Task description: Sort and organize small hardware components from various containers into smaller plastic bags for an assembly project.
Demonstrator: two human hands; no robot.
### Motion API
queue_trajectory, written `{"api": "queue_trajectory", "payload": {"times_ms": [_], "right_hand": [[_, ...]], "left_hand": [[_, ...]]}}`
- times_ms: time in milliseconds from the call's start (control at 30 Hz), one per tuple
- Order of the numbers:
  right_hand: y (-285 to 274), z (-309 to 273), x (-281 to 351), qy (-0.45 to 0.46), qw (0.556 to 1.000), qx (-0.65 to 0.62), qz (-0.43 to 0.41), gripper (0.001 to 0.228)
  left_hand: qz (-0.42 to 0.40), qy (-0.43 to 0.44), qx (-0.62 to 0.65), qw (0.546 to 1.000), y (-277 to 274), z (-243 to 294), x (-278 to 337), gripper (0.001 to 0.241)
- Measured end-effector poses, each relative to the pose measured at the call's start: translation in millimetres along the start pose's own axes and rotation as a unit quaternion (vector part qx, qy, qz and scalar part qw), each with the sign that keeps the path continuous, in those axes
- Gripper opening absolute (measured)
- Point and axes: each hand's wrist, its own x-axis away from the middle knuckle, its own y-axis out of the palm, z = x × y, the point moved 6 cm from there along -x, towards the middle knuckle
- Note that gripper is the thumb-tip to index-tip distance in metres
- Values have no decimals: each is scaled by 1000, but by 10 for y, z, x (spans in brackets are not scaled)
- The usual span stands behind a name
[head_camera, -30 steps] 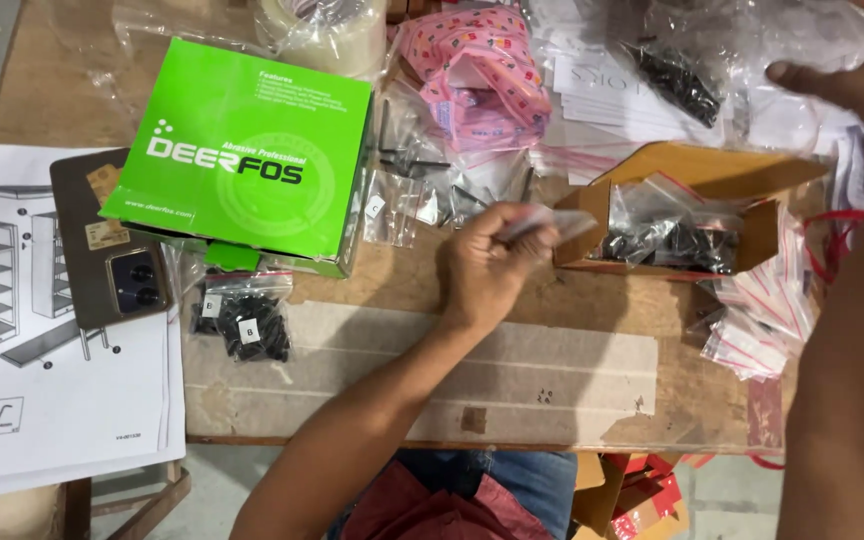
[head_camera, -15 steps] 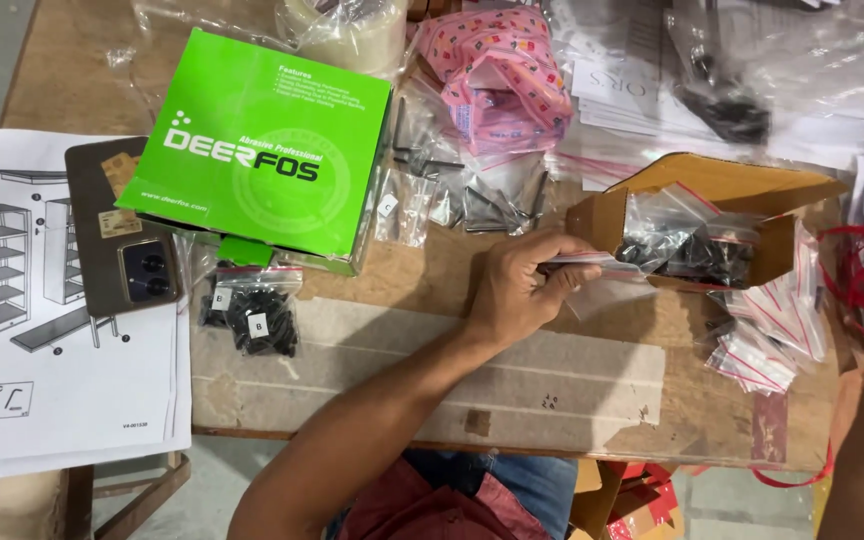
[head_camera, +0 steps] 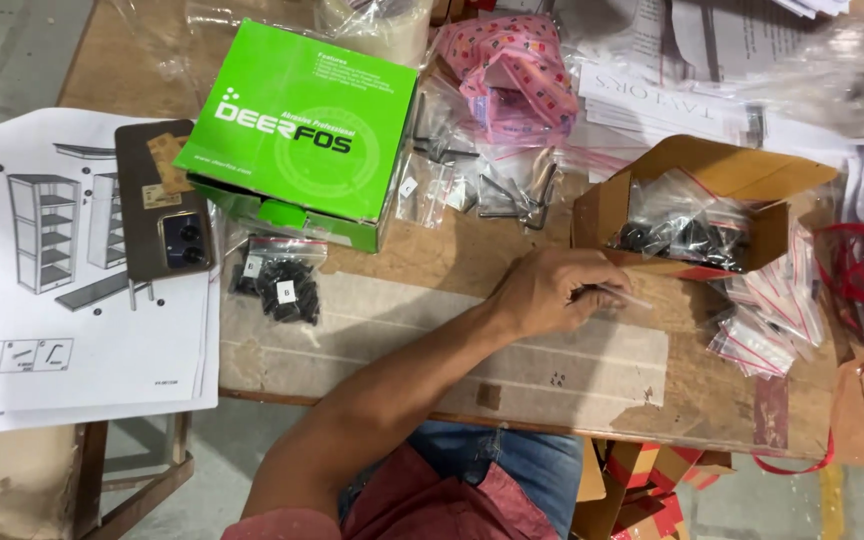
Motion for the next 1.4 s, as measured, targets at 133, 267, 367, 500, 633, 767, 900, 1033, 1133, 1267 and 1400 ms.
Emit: {"api": "queue_trajectory", "payload": {"times_ms": [133, 267, 367, 500, 633, 767, 900, 1033, 1133, 1267, 1400], "right_hand": [[627, -762, -69, -5, 1000, -9, -9, 37], [1343, -1596, -119, -15, 999, -22, -30, 33], [1777, -2187, -105, -21, 998, -34, -48, 30], [1996, -2804, -66, -21, 997, -41, -59, 27], [2036, -3110, 157, -46, 984, 131, -115, 48], [1668, -3481, 899, -187, 951, 245, -11, 76], [1433, -3005, 1732, -46, 996, 37, 63, 40], [1907, -2747, 1931, 28, 998, 58, 5, 50], [2058, -2712, 1915, 40, 997, 67, 14, 45], [2102, -2497, 1947, 49, 997, 58, 18, 30], [2244, -2191, 2061, 83, 997, 2, 12, 20]], "left_hand": [[-14, 13, -6, 1000, -31, 77, 28, 20], [-23, 34, -29, 999, -43, 153, 83, 21], [-36, 23, -51, 998, -83, 219, 118, 25], [-36, 11, -42, 998, -59, 128, 125, 27], [-36, -7, -18, 999, -49, 44, 90, 30], [-16, -43, 44, 998, -146, -25, 60, 25], [-4, -163, 118, 980, -238, -64, 34, 39], [-36, -169, 66, 983, -277, -36, 25, 61], [-38, -96, 77, 992, -258, 50, 26, 75], [-125, -229, -17, 965, -276, 89, -13, 85], [-185, -220, -29, 958, -251, -59, 47, 85]]}}
